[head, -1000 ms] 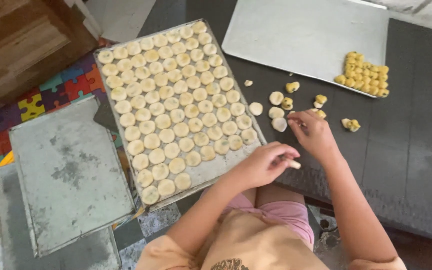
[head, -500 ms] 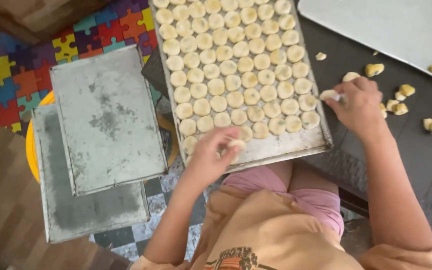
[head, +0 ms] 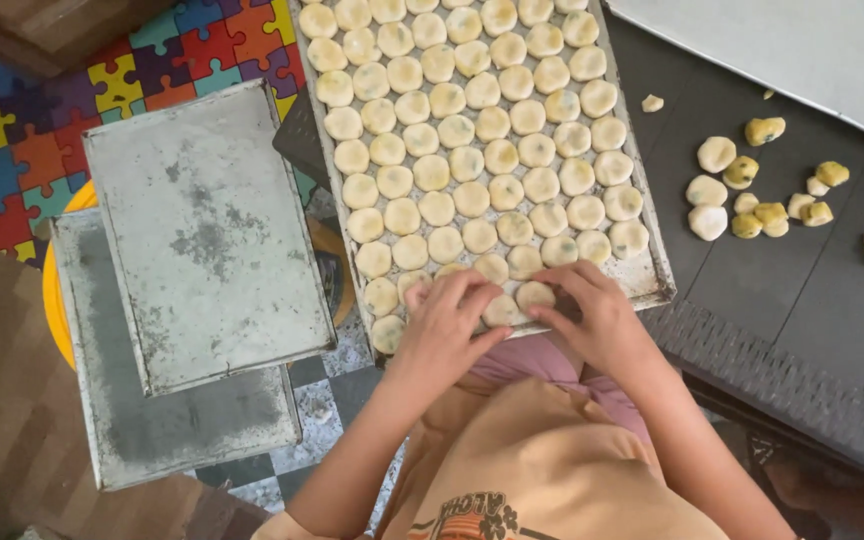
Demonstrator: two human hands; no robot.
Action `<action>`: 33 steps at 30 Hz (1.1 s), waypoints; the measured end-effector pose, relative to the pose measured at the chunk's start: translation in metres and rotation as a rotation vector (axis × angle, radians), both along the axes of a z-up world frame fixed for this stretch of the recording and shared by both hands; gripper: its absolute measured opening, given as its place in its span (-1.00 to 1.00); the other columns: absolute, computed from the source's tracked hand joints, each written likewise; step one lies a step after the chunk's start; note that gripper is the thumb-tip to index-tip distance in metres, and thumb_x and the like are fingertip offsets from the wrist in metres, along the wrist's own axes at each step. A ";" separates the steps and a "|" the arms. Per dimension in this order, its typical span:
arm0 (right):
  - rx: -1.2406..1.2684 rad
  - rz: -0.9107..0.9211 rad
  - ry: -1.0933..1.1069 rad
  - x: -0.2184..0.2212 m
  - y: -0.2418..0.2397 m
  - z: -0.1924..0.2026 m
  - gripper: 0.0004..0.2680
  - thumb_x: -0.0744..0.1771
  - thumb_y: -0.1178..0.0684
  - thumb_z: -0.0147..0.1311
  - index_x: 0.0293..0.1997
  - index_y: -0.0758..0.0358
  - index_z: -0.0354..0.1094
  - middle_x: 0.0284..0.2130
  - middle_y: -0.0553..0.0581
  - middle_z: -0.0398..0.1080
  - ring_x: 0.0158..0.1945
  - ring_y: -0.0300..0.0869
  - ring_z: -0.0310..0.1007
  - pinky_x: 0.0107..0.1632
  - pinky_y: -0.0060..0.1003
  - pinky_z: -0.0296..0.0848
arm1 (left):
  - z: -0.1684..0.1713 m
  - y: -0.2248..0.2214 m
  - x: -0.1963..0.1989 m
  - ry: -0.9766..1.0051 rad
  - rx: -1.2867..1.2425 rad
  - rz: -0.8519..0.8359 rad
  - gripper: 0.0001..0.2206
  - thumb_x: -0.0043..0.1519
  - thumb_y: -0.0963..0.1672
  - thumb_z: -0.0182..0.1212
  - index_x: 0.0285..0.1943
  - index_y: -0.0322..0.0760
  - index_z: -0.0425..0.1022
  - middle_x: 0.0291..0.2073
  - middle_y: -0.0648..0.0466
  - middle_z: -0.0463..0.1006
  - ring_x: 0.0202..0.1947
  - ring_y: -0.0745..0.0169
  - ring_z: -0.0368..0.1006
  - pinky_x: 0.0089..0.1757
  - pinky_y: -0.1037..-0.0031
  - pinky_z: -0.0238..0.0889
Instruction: Shaping small pieces of dough into balls and arranging them on a baking tray.
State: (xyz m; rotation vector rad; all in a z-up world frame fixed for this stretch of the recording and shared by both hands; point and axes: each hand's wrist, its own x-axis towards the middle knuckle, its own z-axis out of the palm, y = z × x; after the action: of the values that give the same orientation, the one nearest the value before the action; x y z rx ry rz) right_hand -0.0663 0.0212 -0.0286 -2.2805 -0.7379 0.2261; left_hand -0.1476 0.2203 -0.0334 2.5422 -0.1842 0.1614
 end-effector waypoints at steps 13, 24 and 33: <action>-0.301 0.168 -0.401 -0.036 0.002 0.003 -0.48 0.23 -0.18 0.06 0.28 0.20 0.05 0.18 0.23 0.15 0.28 -0.08 0.11 0.14 -0.01 0.14 | -0.003 -0.010 -0.012 -0.114 0.128 -0.051 -0.65 0.27 -0.07 -0.06 0.24 -0.16 0.26 0.19 0.03 0.27 0.17 0.20 0.23 0.04 0.17 -0.07; -0.404 0.364 -0.585 -0.042 -0.007 -0.010 -0.25 0.20 -0.50 -0.10 0.33 0.37 -0.14 0.32 0.28 -0.10 0.40 -0.01 -0.15 0.29 0.12 -0.09 | -0.010 -0.008 -0.024 -0.061 0.694 -0.289 -0.05 -0.06 0.23 0.11 0.43 -0.31 -0.10 0.41 -0.02 -0.11 0.41 0.15 -0.23 0.24 0.02 -0.27; -0.336 -0.398 -0.628 0.065 -0.119 -0.004 -0.78 0.29 -0.06 0.13 -0.02 0.08 0.42 -0.21 0.01 0.30 -0.17 -0.08 0.39 -0.25 -0.19 0.33 | 0.066 -0.056 0.061 -0.210 0.192 -0.288 -0.59 0.25 0.05 -0.03 0.22 -0.11 0.30 0.19 0.05 0.30 0.19 0.09 0.26 0.12 -0.10 -0.10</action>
State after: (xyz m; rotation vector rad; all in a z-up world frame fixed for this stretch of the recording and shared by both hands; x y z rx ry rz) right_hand -0.0010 -0.0982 -0.0331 -2.7917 -0.5475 -0.6215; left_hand -0.0864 0.1646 0.0327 2.6487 -0.6720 0.3100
